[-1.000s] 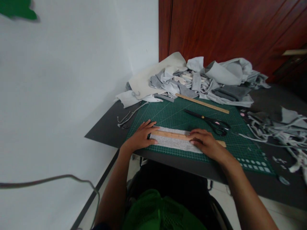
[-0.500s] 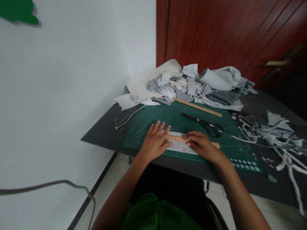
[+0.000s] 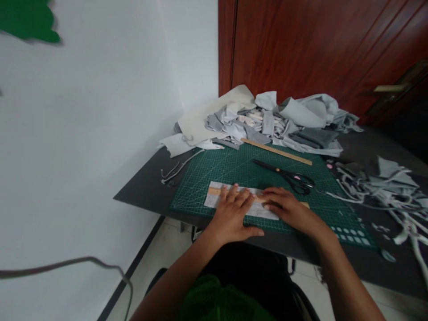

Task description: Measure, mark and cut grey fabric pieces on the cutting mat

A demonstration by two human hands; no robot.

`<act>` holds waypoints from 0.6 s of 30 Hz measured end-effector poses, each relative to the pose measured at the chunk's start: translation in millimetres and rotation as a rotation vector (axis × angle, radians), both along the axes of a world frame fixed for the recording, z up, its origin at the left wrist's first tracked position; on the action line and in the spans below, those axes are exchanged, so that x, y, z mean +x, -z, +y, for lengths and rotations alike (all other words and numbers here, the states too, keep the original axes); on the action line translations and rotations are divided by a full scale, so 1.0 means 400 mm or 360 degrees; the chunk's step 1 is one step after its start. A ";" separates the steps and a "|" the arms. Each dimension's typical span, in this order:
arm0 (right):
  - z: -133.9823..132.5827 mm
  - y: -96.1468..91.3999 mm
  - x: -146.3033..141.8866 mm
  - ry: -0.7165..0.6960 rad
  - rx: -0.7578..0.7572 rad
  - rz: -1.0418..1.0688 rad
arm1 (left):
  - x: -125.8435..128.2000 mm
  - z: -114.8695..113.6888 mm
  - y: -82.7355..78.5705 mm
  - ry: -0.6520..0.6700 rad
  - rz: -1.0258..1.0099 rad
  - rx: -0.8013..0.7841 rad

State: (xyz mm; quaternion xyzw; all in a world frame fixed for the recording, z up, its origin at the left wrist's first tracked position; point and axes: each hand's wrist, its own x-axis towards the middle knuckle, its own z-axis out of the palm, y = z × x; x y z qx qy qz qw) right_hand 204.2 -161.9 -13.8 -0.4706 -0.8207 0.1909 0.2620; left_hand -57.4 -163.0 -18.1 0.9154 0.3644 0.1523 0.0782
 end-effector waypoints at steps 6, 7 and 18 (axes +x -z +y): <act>-0.014 -0.032 0.082 0.0201 -0.0212 -0.0139 | -0.003 0.005 -0.001 0.0027 0.0039 -0.0010; -0.016 -0.034 0.091 0.0249 -0.0237 -0.0170 | -0.003 0.006 -0.001 0.0031 0.0043 -0.0017; -0.007 -0.033 0.061 0.0339 -0.0091 -0.0266 | -0.005 0.014 -0.001 0.0075 0.0032 -0.0003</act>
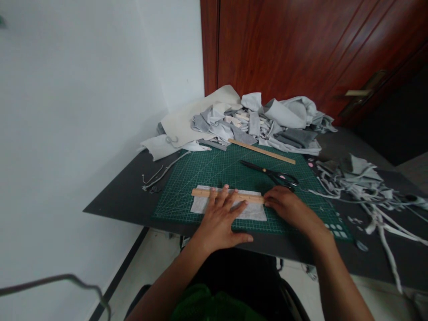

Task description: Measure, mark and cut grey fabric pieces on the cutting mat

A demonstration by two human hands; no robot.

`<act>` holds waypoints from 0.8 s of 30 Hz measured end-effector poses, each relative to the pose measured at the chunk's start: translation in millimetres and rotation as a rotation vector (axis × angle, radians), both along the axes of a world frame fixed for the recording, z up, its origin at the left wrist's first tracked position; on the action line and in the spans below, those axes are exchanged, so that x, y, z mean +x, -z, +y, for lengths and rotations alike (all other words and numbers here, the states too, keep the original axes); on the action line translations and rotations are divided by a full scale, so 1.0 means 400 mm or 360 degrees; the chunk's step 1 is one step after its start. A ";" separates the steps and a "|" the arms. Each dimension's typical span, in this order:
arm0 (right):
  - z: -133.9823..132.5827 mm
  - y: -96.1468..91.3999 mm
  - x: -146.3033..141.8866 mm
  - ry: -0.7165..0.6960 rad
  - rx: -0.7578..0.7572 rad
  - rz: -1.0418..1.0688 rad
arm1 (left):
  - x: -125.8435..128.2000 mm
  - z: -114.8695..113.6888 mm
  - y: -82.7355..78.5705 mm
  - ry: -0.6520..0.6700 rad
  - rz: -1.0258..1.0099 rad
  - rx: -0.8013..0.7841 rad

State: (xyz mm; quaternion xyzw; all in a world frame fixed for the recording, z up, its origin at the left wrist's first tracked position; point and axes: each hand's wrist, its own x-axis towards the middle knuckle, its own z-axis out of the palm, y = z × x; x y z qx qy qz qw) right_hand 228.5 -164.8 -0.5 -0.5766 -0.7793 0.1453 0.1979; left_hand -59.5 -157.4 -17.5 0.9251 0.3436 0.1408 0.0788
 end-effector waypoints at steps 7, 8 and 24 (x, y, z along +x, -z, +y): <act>0.009 0.005 -0.016 -0.0043 0.0122 0.0009 | 0.001 -0.003 -0.004 -0.0010 0.0022 -0.0006; 0.009 0.005 -0.017 -0.0048 0.0116 0.0006 | 0.001 -0.003 -0.004 -0.0008 0.0021 -0.0008; 0.010 0.022 -0.016 0.0035 0.0133 -0.0089 | -0.001 -0.001 -0.004 -0.0015 -0.0005 -0.0034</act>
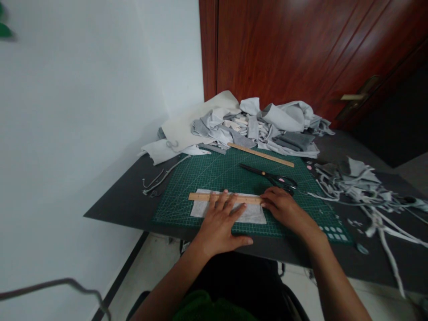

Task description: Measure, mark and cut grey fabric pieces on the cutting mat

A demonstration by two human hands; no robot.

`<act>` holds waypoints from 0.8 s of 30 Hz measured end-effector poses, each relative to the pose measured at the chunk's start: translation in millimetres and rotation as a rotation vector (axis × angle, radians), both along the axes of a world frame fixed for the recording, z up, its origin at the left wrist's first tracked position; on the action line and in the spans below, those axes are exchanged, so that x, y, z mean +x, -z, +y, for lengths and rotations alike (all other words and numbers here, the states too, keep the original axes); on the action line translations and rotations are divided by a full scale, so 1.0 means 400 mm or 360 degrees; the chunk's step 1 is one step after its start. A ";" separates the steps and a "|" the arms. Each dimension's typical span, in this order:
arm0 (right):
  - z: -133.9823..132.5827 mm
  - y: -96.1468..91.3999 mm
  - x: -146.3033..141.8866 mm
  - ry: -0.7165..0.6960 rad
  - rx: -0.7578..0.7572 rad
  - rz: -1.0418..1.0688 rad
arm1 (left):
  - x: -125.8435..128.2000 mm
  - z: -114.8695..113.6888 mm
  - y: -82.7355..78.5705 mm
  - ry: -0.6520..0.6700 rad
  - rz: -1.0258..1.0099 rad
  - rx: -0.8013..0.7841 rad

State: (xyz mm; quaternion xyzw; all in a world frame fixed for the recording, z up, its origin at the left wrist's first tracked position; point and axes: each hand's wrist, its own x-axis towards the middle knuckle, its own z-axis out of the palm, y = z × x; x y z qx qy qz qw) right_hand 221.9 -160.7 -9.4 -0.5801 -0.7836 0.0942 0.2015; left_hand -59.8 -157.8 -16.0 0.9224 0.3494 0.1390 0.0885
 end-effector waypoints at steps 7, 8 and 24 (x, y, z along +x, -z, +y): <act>-0.002 -0.007 -0.005 0.0013 -0.0028 -0.0003 | 0.002 0.001 0.000 -0.0009 -0.0001 -0.0010; -0.002 -0.007 -0.005 0.0013 -0.0030 -0.0003 | 0.001 0.001 0.000 -0.0009 0.0000 -0.0008; 0.019 0.022 -0.002 0.0140 0.0098 0.0020 | -0.005 0.001 0.003 0.0015 0.0004 -0.0024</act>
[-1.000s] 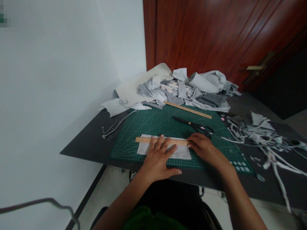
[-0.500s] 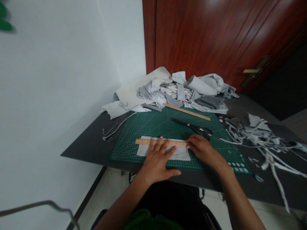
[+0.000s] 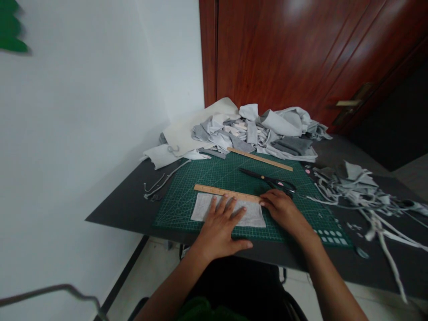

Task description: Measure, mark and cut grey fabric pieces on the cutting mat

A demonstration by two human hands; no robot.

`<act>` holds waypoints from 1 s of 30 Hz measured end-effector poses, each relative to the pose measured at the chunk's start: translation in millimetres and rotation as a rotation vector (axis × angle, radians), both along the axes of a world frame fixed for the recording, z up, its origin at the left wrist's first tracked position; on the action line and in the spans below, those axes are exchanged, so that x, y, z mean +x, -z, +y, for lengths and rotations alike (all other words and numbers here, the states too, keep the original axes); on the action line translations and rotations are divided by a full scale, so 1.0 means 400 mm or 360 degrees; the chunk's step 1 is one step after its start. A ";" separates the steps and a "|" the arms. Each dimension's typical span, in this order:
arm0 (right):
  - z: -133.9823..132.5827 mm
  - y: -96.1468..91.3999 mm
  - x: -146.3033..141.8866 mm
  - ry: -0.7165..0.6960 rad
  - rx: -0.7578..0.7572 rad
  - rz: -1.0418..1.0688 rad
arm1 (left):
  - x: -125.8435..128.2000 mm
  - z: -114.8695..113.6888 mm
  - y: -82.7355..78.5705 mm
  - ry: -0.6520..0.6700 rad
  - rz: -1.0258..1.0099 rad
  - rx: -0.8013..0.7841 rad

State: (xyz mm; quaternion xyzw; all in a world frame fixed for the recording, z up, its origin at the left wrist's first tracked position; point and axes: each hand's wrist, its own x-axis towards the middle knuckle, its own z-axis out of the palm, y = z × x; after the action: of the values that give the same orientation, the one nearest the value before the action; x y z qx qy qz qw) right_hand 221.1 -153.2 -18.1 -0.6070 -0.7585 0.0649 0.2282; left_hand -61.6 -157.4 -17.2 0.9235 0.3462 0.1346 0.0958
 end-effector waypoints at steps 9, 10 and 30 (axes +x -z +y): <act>0.005 0.022 0.007 0.0274 0.0155 -0.0116 | -0.005 0.006 -0.005 0.0006 0.0021 -0.0020; 0.004 0.023 0.004 0.0318 0.0173 -0.0140 | -0.005 0.008 -0.010 0.0007 0.0029 -0.0049; 0.006 0.022 -0.038 0.0439 0.0232 -0.0296 | 0.013 0.453 -0.115 0.0215 0.0254 -0.0815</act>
State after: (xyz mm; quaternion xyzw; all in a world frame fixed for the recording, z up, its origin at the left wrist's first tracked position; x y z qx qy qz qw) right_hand 205.8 -150.8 -26.8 -0.6906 -0.6884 -0.0784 0.2073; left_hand -56.6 23.8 28.7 0.8979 0.3130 -0.0371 0.3072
